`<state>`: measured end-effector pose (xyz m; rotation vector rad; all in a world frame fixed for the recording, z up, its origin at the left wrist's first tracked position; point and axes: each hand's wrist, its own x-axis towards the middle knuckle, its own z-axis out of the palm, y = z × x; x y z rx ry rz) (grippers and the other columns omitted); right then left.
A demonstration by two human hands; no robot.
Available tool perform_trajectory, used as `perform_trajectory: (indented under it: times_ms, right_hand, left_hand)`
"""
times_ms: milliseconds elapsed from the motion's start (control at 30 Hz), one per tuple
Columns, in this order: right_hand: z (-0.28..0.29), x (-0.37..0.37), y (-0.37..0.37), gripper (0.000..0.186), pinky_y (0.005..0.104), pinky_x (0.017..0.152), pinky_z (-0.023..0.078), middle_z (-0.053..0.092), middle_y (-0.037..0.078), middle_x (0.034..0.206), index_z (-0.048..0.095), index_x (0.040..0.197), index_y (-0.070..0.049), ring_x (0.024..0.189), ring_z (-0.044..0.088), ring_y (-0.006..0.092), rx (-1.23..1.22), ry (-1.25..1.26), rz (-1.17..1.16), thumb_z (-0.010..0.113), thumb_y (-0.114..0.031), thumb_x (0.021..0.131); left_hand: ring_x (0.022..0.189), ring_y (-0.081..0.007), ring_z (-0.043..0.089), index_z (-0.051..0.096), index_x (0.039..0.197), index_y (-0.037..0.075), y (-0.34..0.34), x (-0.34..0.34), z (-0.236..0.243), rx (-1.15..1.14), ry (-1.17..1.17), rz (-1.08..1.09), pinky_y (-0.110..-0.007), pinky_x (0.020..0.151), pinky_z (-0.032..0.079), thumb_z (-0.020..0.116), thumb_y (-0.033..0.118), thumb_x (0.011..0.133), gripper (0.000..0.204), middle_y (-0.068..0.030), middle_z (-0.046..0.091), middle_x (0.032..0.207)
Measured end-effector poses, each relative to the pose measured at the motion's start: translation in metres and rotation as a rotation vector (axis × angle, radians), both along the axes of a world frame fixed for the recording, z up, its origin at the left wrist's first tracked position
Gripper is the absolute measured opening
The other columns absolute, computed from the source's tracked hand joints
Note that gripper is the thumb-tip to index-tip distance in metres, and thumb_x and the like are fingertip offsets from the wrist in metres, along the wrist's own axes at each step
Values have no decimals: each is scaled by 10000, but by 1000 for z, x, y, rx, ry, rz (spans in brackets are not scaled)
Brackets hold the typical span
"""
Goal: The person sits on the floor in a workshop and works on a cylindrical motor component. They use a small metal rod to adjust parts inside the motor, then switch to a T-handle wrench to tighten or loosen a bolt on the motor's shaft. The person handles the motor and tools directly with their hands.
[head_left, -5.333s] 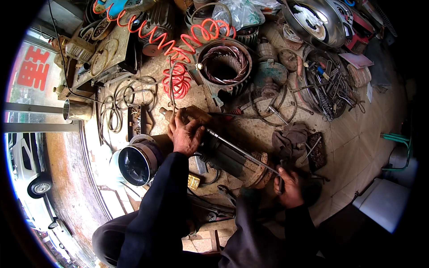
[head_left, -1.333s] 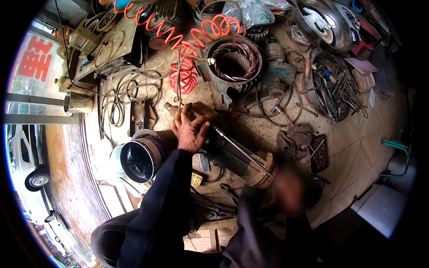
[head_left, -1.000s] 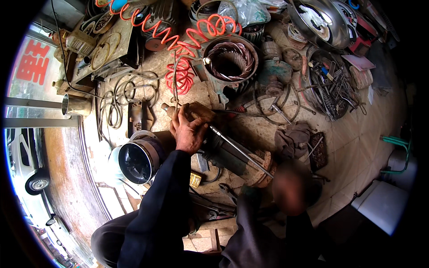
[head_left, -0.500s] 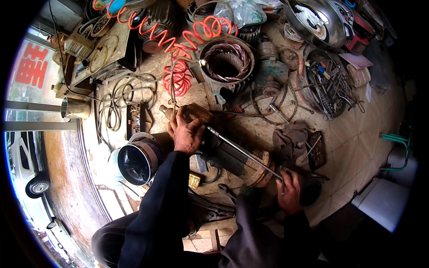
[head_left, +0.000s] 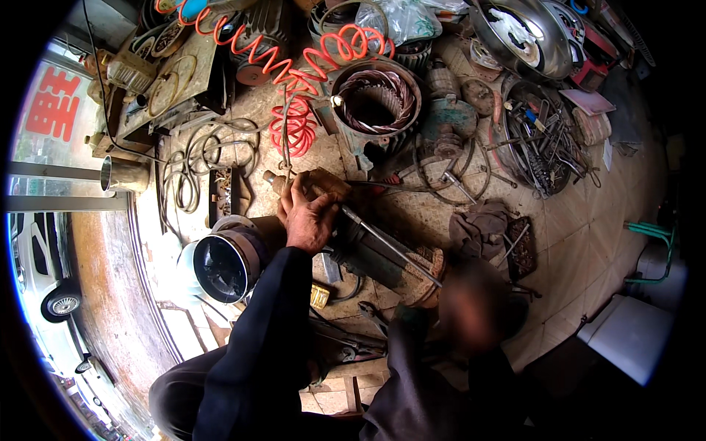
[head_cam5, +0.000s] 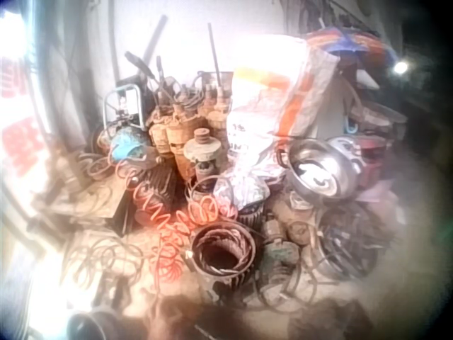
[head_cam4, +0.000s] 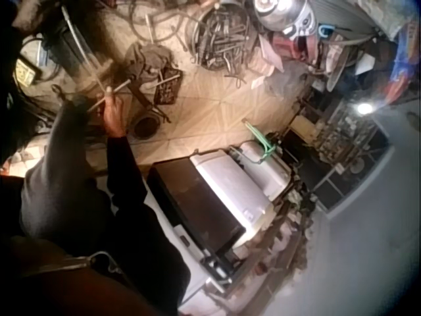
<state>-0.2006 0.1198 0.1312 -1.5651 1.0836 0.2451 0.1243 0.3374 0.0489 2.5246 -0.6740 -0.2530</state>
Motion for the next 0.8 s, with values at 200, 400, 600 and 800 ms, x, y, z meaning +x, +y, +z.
perform_trajectory:
  times_ms: [200, 400, 600, 800]
  right_hand:
    - [19, 9, 11, 303, 406, 889, 514, 713, 154, 1094, 696, 1177, -40, 989, 674, 279, -371, 0, 161, 601, -275, 1011]
    - [26, 10, 18, 315, 423, 940, 512, 728, 156, 1133, 692, 1232, -50, 1021, 680, 313, -514, -23, 237, 636, -246, 993]
    - [-5, -18, 8, 330, 434, 936, 514, 726, 149, 1144, 673, 1260, -43, 1015, 682, 328, -781, -220, 483, 629, -236, 996]
    - [18, 6, -1, 350, 448, 957, 510, 722, 161, 1162, 660, 1283, -31, 1042, 680, 338, -238, -10, 236, 626, -232, 997]
  left_hand:
    - [1478, -438, 233, 793, 1074, 293, 1, 0, -1, -7, -12, 0, -572, 1182, 155, 797, 344, 811, 268, -155, 352, 1581]
    - [1466, -411, 257, 789, 1105, 294, -1, -2, 6, 9, -18, 9, -505, 1189, 167, 800, 264, 814, 293, -134, 354, 1595]
    - [1470, -407, 245, 788, 1105, 295, -3, -2, 5, 38, -13, 4, -503, 1190, 153, 793, 277, 819, 287, -130, 345, 1602]
    - [1471, -435, 244, 786, 1102, 302, 0, -1, 5, 35, -33, -13, -554, 1180, 155, 760, 344, 840, 267, -159, 345, 1591]
